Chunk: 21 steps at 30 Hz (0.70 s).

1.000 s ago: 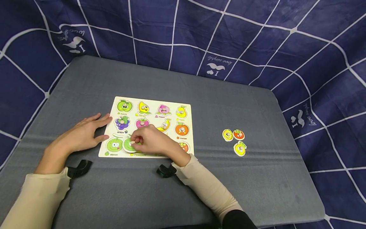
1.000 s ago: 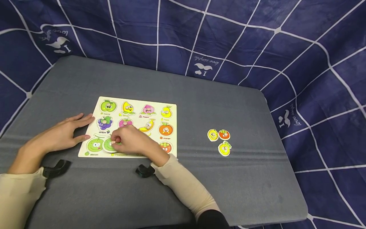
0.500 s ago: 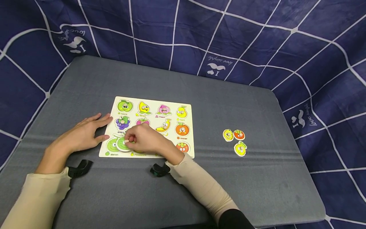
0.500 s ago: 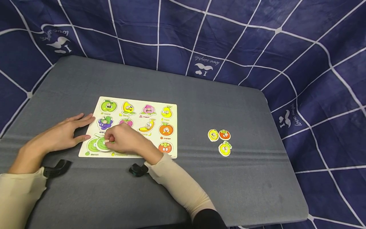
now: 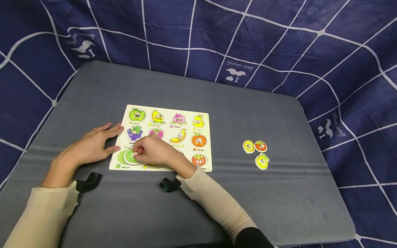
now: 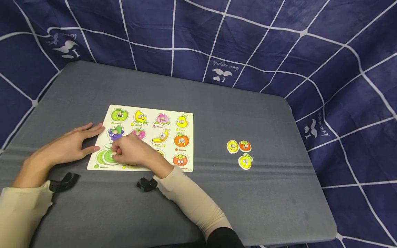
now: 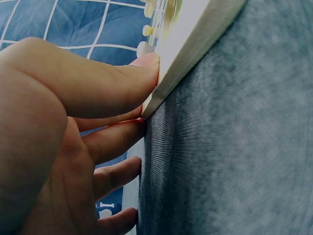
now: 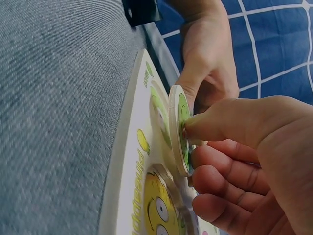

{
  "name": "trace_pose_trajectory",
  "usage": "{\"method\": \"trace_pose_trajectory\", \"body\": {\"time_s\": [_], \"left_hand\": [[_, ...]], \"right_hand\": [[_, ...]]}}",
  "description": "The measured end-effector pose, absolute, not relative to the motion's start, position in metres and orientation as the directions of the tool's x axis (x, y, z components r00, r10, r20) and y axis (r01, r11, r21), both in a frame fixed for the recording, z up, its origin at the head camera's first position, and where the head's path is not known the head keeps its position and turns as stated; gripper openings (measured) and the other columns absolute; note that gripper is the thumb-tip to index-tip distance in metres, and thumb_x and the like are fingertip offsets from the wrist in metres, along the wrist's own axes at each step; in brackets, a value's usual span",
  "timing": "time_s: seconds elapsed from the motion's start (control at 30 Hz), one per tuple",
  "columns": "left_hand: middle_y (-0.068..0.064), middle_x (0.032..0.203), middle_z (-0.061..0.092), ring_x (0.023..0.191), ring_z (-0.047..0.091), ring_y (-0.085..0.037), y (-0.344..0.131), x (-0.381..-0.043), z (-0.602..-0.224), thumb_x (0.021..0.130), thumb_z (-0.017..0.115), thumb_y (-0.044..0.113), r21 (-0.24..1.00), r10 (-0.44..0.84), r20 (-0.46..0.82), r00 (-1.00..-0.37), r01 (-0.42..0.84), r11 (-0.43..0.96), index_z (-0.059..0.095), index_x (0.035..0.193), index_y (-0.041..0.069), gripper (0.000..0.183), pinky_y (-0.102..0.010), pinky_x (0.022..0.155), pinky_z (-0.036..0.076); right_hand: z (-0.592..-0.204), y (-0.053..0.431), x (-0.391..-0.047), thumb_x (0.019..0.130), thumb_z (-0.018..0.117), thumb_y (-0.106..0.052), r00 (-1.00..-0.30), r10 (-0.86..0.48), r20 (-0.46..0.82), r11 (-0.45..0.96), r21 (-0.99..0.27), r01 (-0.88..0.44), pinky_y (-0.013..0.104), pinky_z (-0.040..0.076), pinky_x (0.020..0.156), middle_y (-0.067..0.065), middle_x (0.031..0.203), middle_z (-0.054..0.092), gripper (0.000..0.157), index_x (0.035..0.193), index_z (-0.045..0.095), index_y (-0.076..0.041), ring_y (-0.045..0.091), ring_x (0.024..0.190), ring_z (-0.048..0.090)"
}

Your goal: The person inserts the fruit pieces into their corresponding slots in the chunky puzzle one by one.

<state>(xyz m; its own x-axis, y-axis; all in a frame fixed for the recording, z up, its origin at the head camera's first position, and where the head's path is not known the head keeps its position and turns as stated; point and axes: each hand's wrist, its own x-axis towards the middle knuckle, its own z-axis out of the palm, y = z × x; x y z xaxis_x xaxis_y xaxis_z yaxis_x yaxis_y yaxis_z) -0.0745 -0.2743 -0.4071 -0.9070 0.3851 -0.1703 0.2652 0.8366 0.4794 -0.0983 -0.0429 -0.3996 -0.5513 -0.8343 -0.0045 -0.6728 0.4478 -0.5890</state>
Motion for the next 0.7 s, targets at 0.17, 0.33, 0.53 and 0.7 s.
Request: {"method": "trace_pose_trajectory", "body": {"time_s": [0.17,0.33,0.53,0.7], "left_hand": [[-0.026,0.153,0.034,0.14,0.024,-0.053,-0.275,-0.074,-0.407,0.089,0.073,0.017,0.481,0.389,-0.164,-0.907,0.27,0.834,0.039,0.148,-0.005,0.071,-0.072,0.106,0.02],[-0.026,0.152,0.036,0.139,0.026,-0.054,-0.275,-0.074,-0.407,0.088,0.073,0.016,0.478,0.395,-0.146,-0.907,0.284,0.831,0.04,0.147,-0.006,0.07,-0.072,0.106,0.021],[-0.026,0.152,0.034,0.14,0.025,-0.053,-0.275,-0.074,-0.407,0.089,0.073,0.015,0.486,0.39,-0.155,-0.908,0.273,0.83,0.039,0.147,-0.006,0.071,-0.072,0.106,0.02],[-0.026,0.153,0.035,0.14,0.025,-0.053,-0.275,-0.073,-0.407,0.089,0.073,0.016,0.486,0.387,-0.153,-0.909,0.272,0.831,0.039,0.147,-0.006,0.071,-0.073,0.106,0.02]], "right_hand": [[-0.4,-0.048,-0.098,0.089,0.068,-0.011,-0.54,-0.842,0.004,0.443,-0.567,-0.695,0.012,0.032,0.055,-0.009,0.065,0.051,0.008,0.081,0.068,-0.013,0.0,0.057,0.04],[-0.401,-0.054,-0.098,0.089,0.069,-0.013,-0.53,-0.848,0.009,0.437,-0.551,-0.71,0.01,0.035,0.058,-0.008,0.069,0.056,0.006,0.083,0.07,-0.012,-0.001,0.06,0.044],[-0.402,-0.06,-0.098,0.09,0.068,-0.014,-0.536,-0.844,-0.024,0.461,-0.544,-0.701,0.008,0.038,0.06,-0.008,0.073,0.059,0.005,0.088,0.071,-0.011,-0.002,0.063,0.047],[-0.402,-0.063,-0.099,0.09,0.069,-0.014,-0.541,-0.84,-0.035,0.47,-0.545,-0.694,0.008,0.038,0.061,-0.008,0.073,0.059,0.004,0.089,0.071,-0.01,-0.002,0.064,0.048]]}}
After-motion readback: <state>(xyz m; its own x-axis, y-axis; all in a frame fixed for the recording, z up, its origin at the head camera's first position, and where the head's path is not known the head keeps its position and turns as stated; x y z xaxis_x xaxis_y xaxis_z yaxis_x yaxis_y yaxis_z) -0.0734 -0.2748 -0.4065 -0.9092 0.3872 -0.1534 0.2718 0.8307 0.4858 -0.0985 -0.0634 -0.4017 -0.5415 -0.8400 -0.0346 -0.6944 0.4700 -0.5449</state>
